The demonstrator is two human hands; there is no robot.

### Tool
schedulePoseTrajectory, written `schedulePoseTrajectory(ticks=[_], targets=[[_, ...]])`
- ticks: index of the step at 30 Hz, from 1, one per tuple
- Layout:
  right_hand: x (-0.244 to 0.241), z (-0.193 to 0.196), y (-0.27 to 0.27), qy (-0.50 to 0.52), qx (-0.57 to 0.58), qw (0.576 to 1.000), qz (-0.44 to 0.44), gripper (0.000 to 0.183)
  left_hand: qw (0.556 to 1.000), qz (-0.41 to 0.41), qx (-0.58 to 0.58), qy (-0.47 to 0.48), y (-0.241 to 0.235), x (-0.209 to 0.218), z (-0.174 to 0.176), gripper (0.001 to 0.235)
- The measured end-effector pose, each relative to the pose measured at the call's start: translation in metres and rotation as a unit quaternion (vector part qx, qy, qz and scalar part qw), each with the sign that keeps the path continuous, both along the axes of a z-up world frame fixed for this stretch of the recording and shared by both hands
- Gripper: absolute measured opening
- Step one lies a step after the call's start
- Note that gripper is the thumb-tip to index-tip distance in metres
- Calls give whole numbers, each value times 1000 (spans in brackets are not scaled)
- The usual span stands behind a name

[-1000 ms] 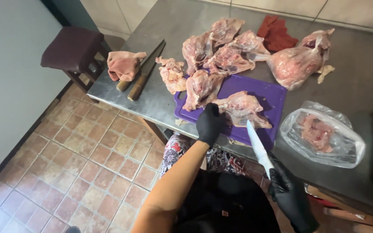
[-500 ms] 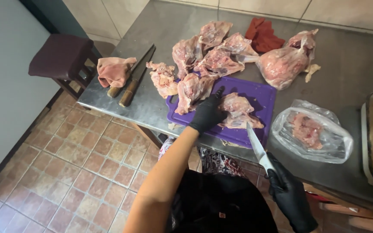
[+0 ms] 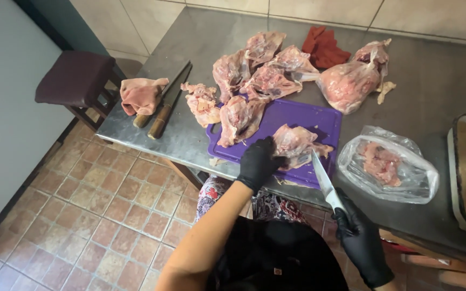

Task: Trimming and slicing raw chicken breasts on a cutting board using a knife in a food preparation area.

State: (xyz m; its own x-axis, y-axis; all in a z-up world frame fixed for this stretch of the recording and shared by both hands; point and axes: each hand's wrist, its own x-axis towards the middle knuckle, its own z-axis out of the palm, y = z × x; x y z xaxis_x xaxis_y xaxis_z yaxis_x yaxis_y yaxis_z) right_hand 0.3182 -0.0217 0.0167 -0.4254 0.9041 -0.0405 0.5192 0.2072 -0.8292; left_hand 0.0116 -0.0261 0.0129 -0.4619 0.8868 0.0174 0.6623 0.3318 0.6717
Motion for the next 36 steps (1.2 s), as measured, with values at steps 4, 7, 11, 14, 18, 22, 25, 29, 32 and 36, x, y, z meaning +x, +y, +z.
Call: schedulePoseTrajectory(ticks=[4,7,11,14,18,22,25,29,32,36], targets=[[-5,10,1,41,91,995,26,49,964,6,183,194,8,20,32,47],[-6,10,1,66,80,994,19,50,961,-23,207,183,32,23,19,35],[-13,10,8,62,138,988,29,50,948,0,236,214,61,26,-8,33],[-20,17,13,56,65,996,16,48,949,24,242,202,67,26,-7,24],[-25,9,22,78,95,992,39,49,938,15,218,267,66,32,-5,30],[-31,-1,30,84,125,988,42,48,942,29,216,253,69,30,-11,31],[-39,11,30,96,96,990,49,50,946,32,210,244,69,30,-2,26],[-64,35,17,33,53,997,-44,43,938,76,175,288,71,29,-6,16],[-68,36,21,37,31,998,-48,40,936,75,192,284,76,18,-29,19],[-73,25,27,24,24,999,-35,37,943,77,219,240,75,12,-42,16]])
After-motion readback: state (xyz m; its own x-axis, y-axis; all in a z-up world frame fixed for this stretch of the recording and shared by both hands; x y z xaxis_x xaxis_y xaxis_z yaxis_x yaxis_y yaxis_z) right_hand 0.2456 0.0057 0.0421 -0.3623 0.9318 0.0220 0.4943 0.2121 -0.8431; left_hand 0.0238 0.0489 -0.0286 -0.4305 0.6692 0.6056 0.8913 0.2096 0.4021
